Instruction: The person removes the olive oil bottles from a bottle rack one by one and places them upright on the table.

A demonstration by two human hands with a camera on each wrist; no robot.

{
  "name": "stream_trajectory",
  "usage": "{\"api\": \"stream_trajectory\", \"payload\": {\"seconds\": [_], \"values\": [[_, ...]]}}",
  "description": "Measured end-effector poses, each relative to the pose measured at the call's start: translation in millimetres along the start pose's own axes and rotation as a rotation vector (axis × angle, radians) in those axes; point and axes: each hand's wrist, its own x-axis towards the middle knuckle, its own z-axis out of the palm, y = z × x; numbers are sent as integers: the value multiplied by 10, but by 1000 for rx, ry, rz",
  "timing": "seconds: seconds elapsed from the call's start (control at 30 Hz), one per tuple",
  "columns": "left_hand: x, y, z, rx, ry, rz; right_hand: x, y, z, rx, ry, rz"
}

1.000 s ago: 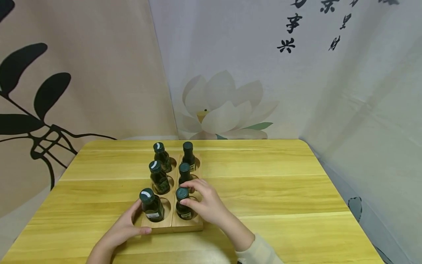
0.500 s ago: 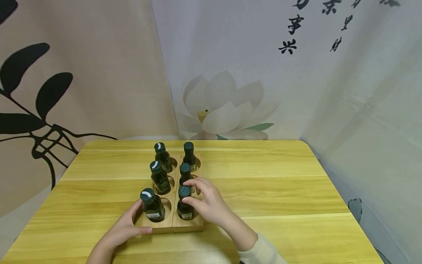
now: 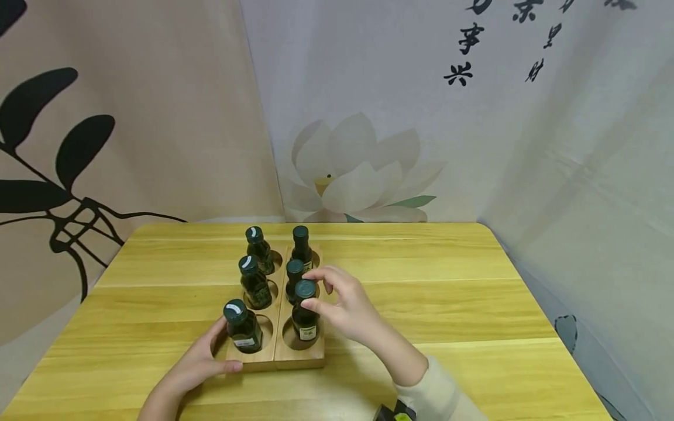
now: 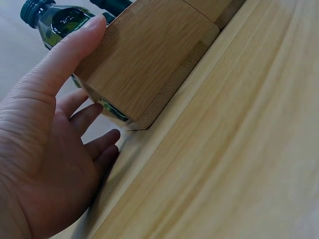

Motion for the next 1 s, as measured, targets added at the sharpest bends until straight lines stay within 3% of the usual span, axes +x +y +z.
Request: {"api": "stream_trajectory", "payload": {"seconds": [0.33,0.73,1.0], "values": [[-3,16,-7,5,11,1,137,-6,-271,-23,10,9],[-4,21,10,3,12,-2,291,50,-613,-58,52,122],[-10,27,-3,-17,4,-16,455,188,-797,-77,101,99]]}}
